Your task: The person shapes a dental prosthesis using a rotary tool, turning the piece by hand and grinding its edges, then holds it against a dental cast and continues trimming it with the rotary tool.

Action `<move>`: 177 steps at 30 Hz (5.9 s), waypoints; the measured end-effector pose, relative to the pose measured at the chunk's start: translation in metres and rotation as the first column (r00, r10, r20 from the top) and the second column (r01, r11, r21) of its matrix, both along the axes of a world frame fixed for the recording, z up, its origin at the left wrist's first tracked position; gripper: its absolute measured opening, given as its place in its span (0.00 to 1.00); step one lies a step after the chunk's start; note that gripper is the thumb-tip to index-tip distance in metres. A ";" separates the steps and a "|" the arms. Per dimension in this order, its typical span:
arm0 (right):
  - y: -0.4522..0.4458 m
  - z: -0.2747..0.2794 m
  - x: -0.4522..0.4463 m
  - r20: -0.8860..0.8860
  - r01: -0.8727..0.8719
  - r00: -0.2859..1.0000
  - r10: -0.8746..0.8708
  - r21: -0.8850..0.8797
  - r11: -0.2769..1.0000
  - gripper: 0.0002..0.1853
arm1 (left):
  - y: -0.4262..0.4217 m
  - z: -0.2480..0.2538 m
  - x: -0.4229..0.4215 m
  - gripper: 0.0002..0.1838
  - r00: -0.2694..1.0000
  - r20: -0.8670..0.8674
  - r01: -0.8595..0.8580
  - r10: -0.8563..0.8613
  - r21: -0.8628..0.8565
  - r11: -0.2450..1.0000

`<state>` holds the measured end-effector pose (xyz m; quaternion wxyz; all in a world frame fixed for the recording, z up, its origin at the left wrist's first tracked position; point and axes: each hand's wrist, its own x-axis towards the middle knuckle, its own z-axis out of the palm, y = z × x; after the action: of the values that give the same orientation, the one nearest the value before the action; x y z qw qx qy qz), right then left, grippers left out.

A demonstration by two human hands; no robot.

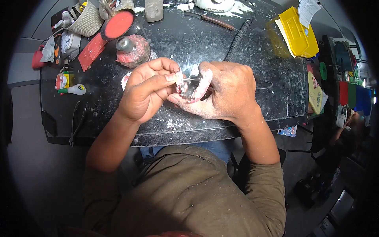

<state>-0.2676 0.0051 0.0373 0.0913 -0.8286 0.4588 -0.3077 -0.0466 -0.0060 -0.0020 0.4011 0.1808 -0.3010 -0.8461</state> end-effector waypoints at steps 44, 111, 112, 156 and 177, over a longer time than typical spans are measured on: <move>0.000 0.002 -0.003 -0.033 0.015 0.999 -0.014 0.020 1.000 0.35 | 0.000 0.001 -0.002 0.10 0.998 0.067 -0.003 0.004 -0.014 1.000; 0.017 0.011 0.012 -0.008 0.275 0.961 -0.277 0.157 0.949 0.32 | -0.005 -0.003 -0.020 0.11 0.462 -0.053 0.095 0.885 -0.989 -0.109; 0.017 0.010 0.012 -0.015 0.276 0.961 -0.278 0.161 0.947 0.32 | -0.005 0.000 -0.021 0.10 0.471 -0.038 0.110 0.881 -0.989 -0.101; 0.015 0.017 0.015 -0.182 0.367 0.930 -0.320 0.385 0.847 0.30 | -0.005 -0.003 -0.025 0.08 0.453 -0.006 0.150 0.891 -0.985 -0.082; 0.016 0.013 0.016 -0.183 0.355 0.933 -0.310 0.334 0.873 0.29 | -0.005 -0.002 -0.025 0.07 0.475 0.001 0.150 0.880 -0.985 -0.080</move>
<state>-0.2519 0.0211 0.0501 0.1589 -0.7237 0.6479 -0.1770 -0.0717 -0.0111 -0.0035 0.5016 0.2677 -0.8199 -0.0674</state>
